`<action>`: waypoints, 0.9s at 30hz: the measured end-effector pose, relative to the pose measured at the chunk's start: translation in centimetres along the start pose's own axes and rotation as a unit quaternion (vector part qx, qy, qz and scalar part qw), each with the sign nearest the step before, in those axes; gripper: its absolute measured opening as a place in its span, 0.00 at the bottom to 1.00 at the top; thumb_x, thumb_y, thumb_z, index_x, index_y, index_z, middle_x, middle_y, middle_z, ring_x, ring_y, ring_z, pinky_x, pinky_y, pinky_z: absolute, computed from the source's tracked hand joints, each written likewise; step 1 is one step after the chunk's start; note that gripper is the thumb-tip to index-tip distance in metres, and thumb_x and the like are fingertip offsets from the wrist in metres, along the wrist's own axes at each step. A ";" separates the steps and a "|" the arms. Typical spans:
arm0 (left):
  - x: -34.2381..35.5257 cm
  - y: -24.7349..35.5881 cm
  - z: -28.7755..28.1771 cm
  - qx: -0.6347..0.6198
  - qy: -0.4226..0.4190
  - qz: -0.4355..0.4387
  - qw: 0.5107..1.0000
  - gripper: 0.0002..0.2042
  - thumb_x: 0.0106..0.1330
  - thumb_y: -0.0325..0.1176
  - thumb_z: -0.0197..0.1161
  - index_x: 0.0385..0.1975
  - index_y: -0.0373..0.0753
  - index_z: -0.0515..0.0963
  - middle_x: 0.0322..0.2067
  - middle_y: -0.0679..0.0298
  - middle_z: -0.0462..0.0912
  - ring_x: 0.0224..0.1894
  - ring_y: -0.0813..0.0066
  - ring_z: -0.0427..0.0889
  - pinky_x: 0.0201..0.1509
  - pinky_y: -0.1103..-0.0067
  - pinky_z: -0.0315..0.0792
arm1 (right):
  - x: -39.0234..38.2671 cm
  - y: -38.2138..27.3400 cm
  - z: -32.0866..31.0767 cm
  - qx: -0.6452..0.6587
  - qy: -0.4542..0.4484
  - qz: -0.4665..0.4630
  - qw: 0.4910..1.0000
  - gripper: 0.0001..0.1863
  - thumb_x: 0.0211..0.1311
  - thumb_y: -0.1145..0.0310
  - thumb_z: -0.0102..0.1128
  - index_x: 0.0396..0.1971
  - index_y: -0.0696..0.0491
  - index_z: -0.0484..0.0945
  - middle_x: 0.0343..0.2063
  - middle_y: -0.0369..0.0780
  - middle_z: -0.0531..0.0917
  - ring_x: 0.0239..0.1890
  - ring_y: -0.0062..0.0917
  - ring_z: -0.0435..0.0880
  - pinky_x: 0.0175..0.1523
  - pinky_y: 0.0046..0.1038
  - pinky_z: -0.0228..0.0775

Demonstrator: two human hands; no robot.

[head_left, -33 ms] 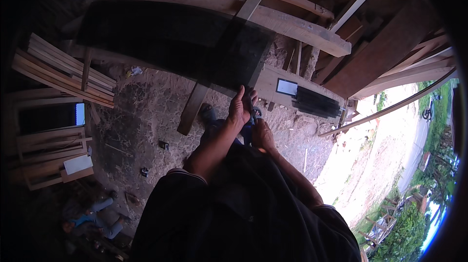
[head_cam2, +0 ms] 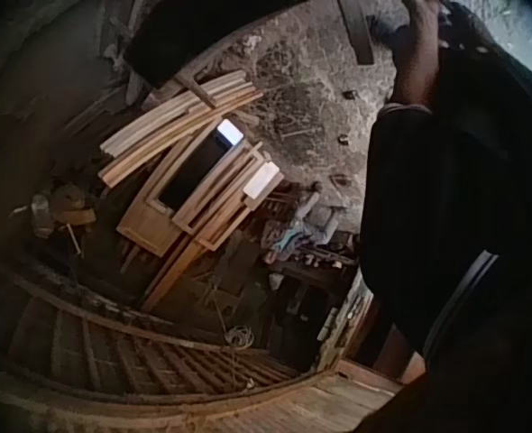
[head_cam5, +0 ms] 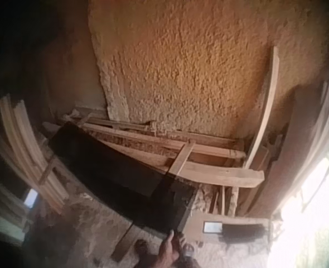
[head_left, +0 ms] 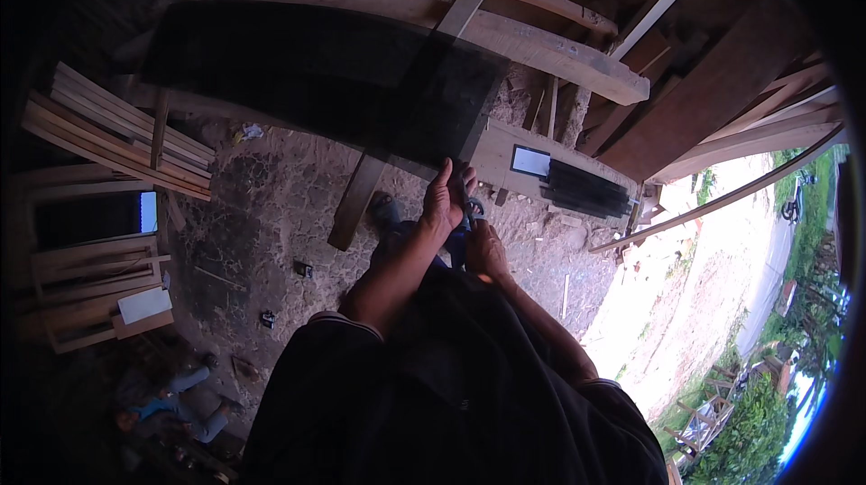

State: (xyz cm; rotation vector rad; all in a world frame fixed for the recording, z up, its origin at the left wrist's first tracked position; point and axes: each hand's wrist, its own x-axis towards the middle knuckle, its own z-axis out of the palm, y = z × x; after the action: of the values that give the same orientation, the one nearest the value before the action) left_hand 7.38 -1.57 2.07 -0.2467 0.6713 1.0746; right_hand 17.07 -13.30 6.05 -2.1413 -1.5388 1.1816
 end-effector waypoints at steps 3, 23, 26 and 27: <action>0.5 0.3 0.1 0.000 0.002 -0.003 1.000 0.16 0.61 0.45 0.68 0.39 0.41 0.77 0.36 0.64 0.82 0.39 0.68 0.82 0.52 0.69 0.73 | 0.4 -0.2 0.1 0.009 0.007 -0.003 1.000 0.13 0.70 0.64 0.43 0.46 0.57 0.64 0.39 0.60 0.76 0.41 0.59 0.76 0.43 0.55 0.68; 1.3 0.2 -0.1 -0.011 -0.002 -0.019 1.000 0.17 0.62 0.47 0.66 0.38 0.39 0.78 0.36 0.62 0.83 0.41 0.68 0.80 0.54 0.71 0.72 | 1.8 1.7 -3.6 -0.004 -0.004 -0.088 0.996 0.10 0.64 0.68 0.51 0.40 0.58 0.70 0.31 0.54 0.78 0.38 0.54 0.77 0.40 0.49 0.68; 1.3 0.1 0.3 -0.026 -0.039 -0.008 0.999 0.18 0.60 0.47 0.68 0.37 0.38 0.77 0.33 0.62 0.83 0.37 0.67 0.82 0.46 0.72 0.74 | 2.7 2.8 -4.1 -0.008 -0.010 -0.148 0.989 0.09 0.63 0.70 0.51 0.39 0.58 0.70 0.32 0.54 0.77 0.39 0.52 0.77 0.42 0.47 0.69; 1.2 0.1 0.4 -0.020 -0.034 -0.006 0.999 0.17 0.61 0.47 0.67 0.37 0.39 0.77 0.34 0.63 0.82 0.37 0.68 0.81 0.48 0.72 0.73 | 2.9 2.8 -4.3 -0.013 -0.017 -0.141 0.990 0.09 0.63 0.70 0.50 0.39 0.59 0.70 0.32 0.54 0.77 0.39 0.52 0.77 0.42 0.47 0.69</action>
State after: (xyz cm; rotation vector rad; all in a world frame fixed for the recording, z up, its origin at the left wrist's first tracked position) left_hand 7.80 -0.50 1.68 -0.2478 0.5880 1.0813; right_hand 22.43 -10.88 5.73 -1.8471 -1.8083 1.1096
